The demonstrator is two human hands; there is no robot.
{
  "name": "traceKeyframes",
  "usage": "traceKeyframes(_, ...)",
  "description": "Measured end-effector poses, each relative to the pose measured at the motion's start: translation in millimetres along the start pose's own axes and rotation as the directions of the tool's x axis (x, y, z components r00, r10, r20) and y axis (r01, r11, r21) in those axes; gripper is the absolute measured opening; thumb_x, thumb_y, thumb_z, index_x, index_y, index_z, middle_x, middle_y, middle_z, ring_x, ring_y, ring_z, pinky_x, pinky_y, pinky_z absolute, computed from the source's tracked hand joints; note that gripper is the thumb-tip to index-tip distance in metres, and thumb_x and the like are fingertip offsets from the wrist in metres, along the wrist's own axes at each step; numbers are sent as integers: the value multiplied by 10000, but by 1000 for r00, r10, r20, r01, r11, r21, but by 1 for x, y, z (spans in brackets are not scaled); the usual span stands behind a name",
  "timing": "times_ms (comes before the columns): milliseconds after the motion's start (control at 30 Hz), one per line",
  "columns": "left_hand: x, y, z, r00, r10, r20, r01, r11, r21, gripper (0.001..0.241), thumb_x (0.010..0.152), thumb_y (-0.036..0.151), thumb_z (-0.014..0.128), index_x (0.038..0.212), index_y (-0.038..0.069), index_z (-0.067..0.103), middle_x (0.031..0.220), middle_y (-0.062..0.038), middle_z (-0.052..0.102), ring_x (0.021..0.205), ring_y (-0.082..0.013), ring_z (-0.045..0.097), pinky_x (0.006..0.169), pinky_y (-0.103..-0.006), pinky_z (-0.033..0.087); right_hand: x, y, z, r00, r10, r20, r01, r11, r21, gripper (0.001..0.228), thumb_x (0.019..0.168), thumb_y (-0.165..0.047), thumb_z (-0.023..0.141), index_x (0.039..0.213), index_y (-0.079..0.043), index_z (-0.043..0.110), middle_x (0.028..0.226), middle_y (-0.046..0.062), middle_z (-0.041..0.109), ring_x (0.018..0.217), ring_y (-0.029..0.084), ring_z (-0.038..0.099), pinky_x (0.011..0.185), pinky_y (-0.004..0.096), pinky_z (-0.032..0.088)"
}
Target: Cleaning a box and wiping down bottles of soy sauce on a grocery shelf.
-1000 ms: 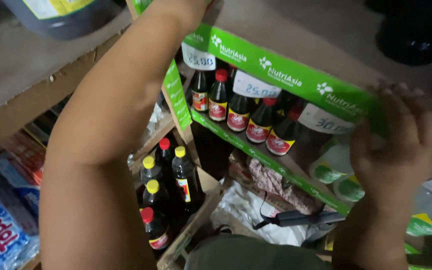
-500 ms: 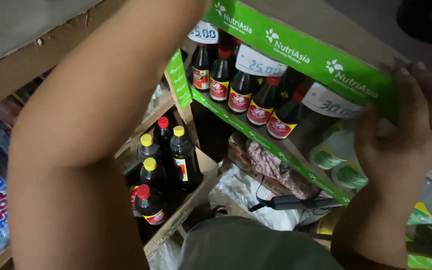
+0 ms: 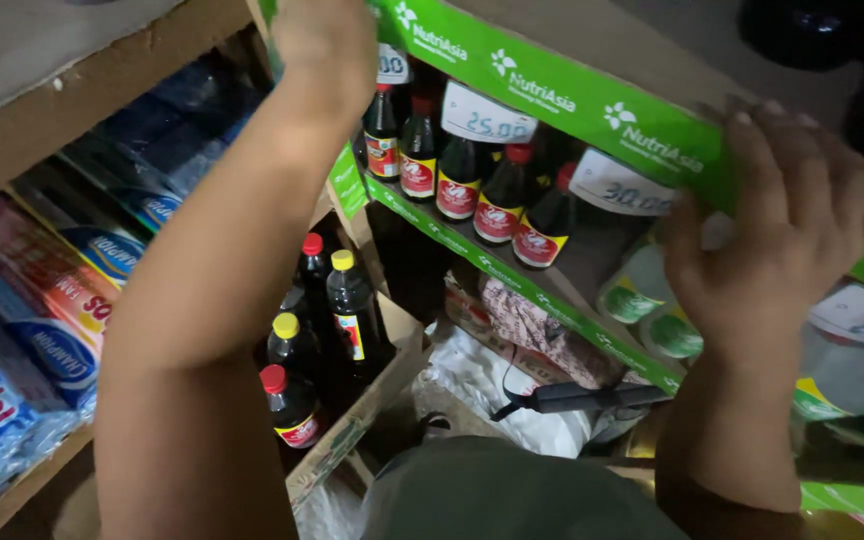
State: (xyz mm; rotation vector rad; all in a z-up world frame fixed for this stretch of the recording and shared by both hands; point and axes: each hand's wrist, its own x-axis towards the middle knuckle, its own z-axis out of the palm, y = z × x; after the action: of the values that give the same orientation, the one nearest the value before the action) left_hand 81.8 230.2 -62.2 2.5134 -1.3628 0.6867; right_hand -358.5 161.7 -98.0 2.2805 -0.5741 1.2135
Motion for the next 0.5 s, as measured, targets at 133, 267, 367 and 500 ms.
traceKeyframes(133,-43,-3,39,1000,-12,-23,12,1000,-21,254,832,63,666,1066,-13,725,1100,-279,689,988,-453,683,820,-482,577,5,-2,-4,1000,-25,4,25,1000,17,494,925,-96,668,1413,-33,620,1434,116,605,1356,290,541,1174,452,328)
traceKeyframes(267,-103,-4,65,986,-165,8,155,905,-396,352,847,22,682,1192,-38,642,1060,-304,686,951,-468,670,814,-512,563,16,-23,-11,983,-140,-118,139,990,-19,395,936,-140,785,1299,-46,659,1395,195,605,1277,371,545,1077,510,337)
traceKeyframes(367,-151,-5,105,960,-280,32,224,689,-690,475,709,31,737,1174,-6,651,889,-238,723,777,-382,723,683,-461,586,-23,-36,28,946,63,-318,180,714,677,185,809,-31,666,979,17,610,1062,175,655,992,365,639,854,530,523)
traceKeyframes(500,-219,21,204,880,-317,354,340,-100,-935,374,885,141,679,1212,-23,596,803,-117,740,654,-287,742,594,-417,600,-57,-92,54,998,27,-54,23,666,745,197,887,-64,690,1069,1,650,1109,174,688,1064,357,668,941,469,519)
